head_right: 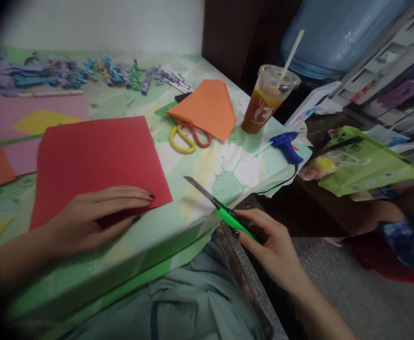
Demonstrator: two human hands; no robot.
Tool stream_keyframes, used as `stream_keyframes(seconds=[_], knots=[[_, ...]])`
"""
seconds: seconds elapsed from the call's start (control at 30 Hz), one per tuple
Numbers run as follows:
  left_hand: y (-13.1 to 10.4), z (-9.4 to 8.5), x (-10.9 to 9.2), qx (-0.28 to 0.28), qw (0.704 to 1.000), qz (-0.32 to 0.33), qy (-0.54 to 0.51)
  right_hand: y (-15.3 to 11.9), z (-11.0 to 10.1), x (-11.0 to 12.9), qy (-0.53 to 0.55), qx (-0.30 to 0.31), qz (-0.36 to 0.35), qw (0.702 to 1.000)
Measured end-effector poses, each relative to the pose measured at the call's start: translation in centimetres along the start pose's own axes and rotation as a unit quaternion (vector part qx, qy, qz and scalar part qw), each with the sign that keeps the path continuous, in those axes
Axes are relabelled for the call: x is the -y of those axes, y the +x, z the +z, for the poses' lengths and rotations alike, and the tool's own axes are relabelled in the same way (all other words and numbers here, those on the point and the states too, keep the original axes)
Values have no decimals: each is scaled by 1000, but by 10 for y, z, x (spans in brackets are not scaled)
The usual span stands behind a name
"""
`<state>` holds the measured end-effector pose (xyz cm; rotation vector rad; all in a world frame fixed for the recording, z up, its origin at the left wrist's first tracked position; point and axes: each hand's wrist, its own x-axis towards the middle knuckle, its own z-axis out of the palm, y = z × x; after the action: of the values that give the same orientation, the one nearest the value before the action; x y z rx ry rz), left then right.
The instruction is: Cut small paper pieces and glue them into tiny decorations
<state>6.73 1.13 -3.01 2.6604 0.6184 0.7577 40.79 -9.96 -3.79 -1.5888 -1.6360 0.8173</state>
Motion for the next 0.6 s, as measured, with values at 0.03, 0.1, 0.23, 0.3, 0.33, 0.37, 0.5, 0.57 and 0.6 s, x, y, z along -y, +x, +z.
stream_keyframes(seconds=[0.03,0.1,0.23,0.3,0.33,0.37,0.5,0.57,0.6], knots=[[1,0,-1,3,1000,9,6,0,-1,-1,1,0,1,1000],[1,1,-2,14,999,31,24,1,-2,-2,-2,-2,0,1000],[1,3,-4,39,996,51,64,9,-3,1,-29,-13,-3,1000],[0,3,-4,49,995,56,74,13,-4,3,-41,-16,-10,999],[0,3,-3,52,994,58,75,15,-4,4,-44,-18,-15,999],[0,3,-3,56,994,59,76,16,-4,5,-46,-17,-17,999],[2,4,-5,70,993,57,82,16,-3,4,-34,-15,-10,999],[2,5,-7,77,991,56,89,15,-1,3,-25,-13,-4,1000],[3,6,-8,77,991,56,93,15,-1,2,-24,-13,-4,1000]])
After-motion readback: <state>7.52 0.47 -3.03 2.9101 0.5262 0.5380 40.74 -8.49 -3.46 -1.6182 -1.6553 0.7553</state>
